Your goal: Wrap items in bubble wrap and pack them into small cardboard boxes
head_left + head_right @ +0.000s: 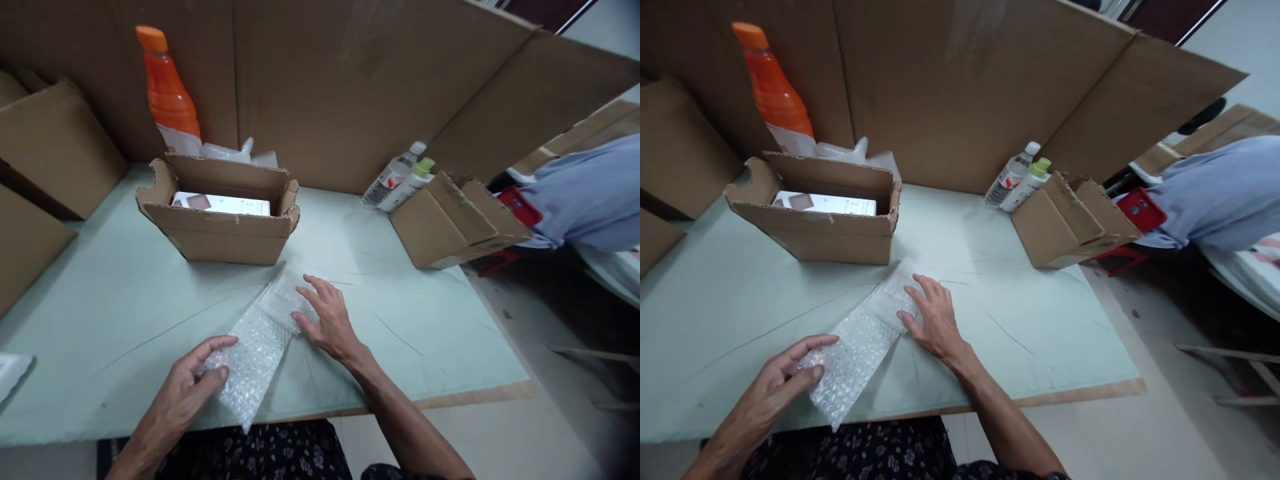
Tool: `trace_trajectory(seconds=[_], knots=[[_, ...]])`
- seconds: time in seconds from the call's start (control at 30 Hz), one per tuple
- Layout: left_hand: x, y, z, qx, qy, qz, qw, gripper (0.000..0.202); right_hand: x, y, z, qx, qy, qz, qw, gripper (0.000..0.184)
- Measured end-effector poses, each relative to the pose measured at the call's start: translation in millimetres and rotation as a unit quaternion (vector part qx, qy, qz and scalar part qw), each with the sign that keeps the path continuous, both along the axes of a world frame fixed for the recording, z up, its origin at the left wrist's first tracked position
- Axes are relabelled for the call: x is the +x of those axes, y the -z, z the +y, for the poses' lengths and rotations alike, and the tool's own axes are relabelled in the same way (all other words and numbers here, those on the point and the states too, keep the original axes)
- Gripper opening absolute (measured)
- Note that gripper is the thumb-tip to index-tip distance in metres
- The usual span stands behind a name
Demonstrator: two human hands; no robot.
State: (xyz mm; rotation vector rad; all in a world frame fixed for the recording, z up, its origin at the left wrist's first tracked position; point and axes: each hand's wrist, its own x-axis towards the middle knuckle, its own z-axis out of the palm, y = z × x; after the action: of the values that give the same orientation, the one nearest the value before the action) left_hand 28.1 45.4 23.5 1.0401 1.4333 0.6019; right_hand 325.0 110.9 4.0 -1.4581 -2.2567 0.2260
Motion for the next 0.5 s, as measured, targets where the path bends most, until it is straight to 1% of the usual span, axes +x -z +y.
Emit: trace_trajectory(seconds=[0.07, 0.13, 0.23, 0.3, 0.37, 0.43, 0.5], knots=[[-3.9, 5.1, -1.1, 0.000, 0.012, 0.002, 1.000, 0.053, 3.9, 2.0, 9.8, -0.020, -0.005, -0.051, 0.998, 0.047], [-5.7, 8.5, -1.5, 0.002, 0.025, 0.002, 1.000, 0.053, 7.6, 5.0, 20.1, -0.040, -0.012, -0.077, 0.996, 0.047], [-4.7, 11.0, -1.9, 0.008, 0.031, 0.011, 0.999, 0.049, 12.8, 11.7, 36.2, -0.043, 0.012, -0.054, 0.998, 0.028], [-3.9, 12.2, -2.3, 0.008, 0.033, 0.017, 0.999, 0.048, 17.2, 15.6, 46.9, -0.043, 0.045, 0.009, 0.998, 0.019], [-3.9, 13.5, -2.9, 0.007, 0.036, 0.019, 0.999, 0.047, 23.2, 17.3, 56.9, -0.066, 0.081, 0.132, 0.986, 0.014], [-4.6, 14.1, -3.5, -0.002, 0.038, 0.021, 0.999, 0.046, 30.7, 15.8, 65.7, -0.100, 0.104, 0.260, 0.955, 0.014], [-5.0, 13.5, -3.9, -0.009, 0.032, 0.021, 0.999, 0.045, 39.1, 11.4, 74.2, -0.125, 0.113, 0.339, 0.926, 0.023]])
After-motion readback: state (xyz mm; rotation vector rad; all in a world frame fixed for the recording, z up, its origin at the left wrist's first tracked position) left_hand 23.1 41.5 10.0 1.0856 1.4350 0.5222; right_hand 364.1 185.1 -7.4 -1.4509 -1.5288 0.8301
